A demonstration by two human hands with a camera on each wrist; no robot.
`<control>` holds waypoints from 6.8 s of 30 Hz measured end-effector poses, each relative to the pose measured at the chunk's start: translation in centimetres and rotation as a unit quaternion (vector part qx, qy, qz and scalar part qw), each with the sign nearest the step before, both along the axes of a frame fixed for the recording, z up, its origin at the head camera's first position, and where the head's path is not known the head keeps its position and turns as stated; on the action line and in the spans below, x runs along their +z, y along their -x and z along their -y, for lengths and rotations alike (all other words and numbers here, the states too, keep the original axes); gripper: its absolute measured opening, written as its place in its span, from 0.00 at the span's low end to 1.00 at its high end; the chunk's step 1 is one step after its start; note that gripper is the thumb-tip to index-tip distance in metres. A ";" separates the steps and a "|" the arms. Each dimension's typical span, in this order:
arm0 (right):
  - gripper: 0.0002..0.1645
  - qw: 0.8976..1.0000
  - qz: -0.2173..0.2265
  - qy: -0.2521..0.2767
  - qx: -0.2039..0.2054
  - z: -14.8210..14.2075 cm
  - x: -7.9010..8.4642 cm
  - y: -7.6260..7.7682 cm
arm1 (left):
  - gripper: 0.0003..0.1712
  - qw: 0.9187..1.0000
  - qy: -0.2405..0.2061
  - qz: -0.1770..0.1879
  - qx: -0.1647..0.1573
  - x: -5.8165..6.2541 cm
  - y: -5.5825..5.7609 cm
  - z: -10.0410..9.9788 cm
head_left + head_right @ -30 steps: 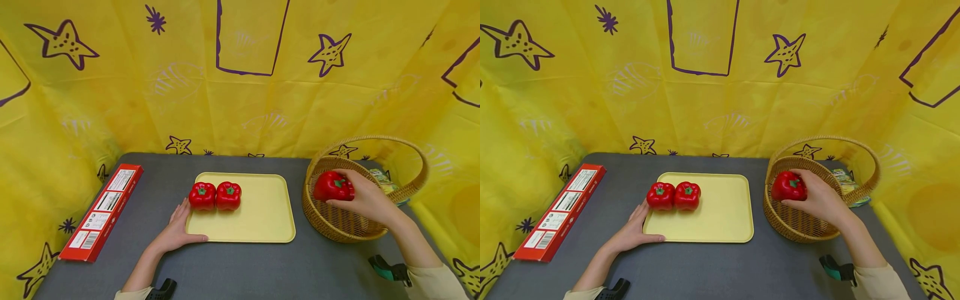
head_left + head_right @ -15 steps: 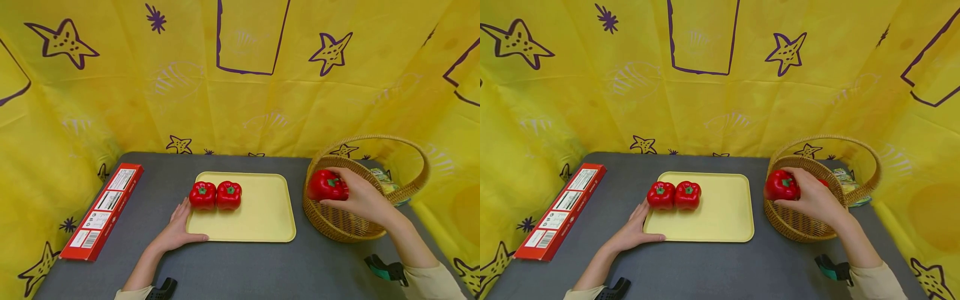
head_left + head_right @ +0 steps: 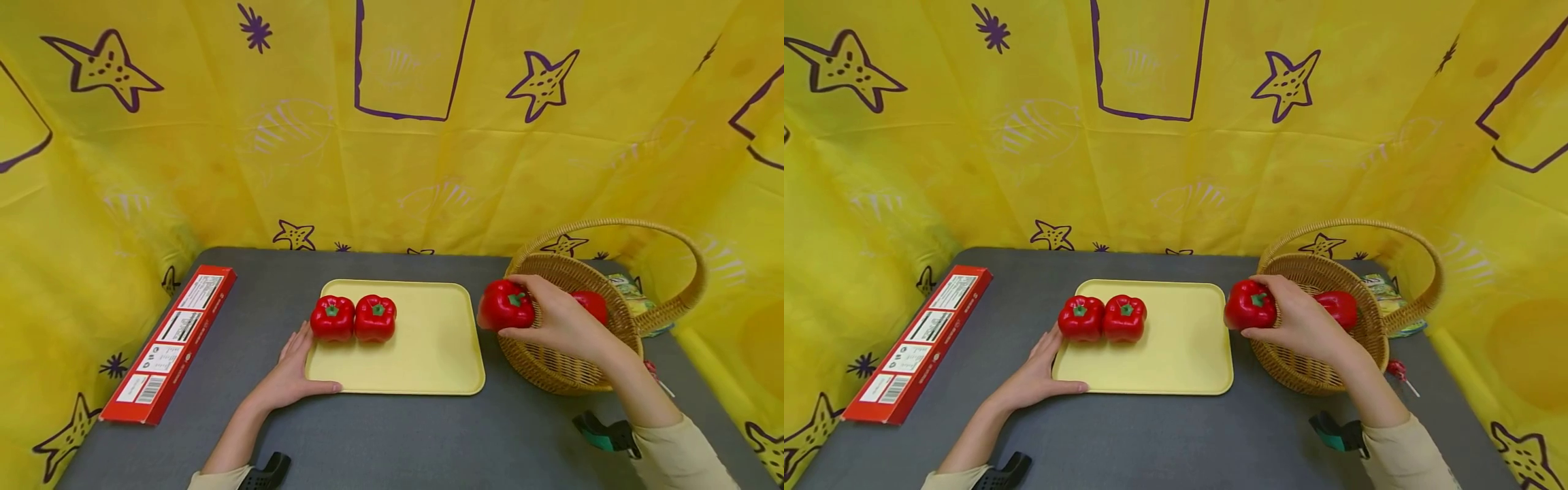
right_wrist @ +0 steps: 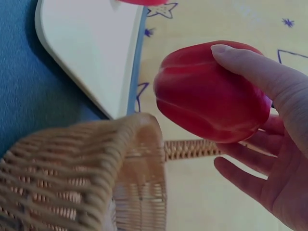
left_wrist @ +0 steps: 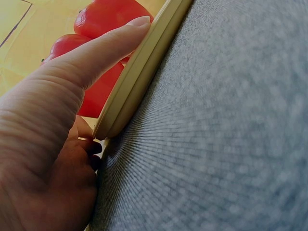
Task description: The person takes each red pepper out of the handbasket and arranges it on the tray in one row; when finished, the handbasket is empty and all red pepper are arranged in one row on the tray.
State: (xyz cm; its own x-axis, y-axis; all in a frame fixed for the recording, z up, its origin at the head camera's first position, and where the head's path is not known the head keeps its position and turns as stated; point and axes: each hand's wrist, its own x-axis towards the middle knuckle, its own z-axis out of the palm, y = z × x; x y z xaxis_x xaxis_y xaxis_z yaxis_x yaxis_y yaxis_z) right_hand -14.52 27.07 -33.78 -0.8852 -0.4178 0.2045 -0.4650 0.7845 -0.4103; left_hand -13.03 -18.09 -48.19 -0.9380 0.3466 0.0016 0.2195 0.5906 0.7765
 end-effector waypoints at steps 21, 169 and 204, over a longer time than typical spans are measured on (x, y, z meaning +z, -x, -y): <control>0.49 0.998 0.033 0.008 0.048 4.2 -3.1 1.0 | 0.71 1.000 -0.002 0.003 0.005 -0.1 0.0 0.0; 0.32 0.992 -0.059 0.001 -0.111 -6.9 -4.6 -0.2 | 0.71 1.000 0.001 0.000 -0.004 0.2 0.1 -0.1; 0.55 0.991 0.011 -0.004 -0.133 -12.1 -6.5 1.2 | 0.71 1.000 0.004 -0.004 -0.005 -0.1 0.0 -0.2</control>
State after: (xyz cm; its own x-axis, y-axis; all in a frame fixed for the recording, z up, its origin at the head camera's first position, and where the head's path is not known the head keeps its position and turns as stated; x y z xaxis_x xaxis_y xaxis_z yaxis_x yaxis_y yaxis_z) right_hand -15.75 39.18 -40.31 -0.9684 -0.1712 0.1815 -0.2328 0.8813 -0.4113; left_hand -13.05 -17.86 -48.26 -0.9347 0.3554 0.0073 0.2319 0.5939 0.7704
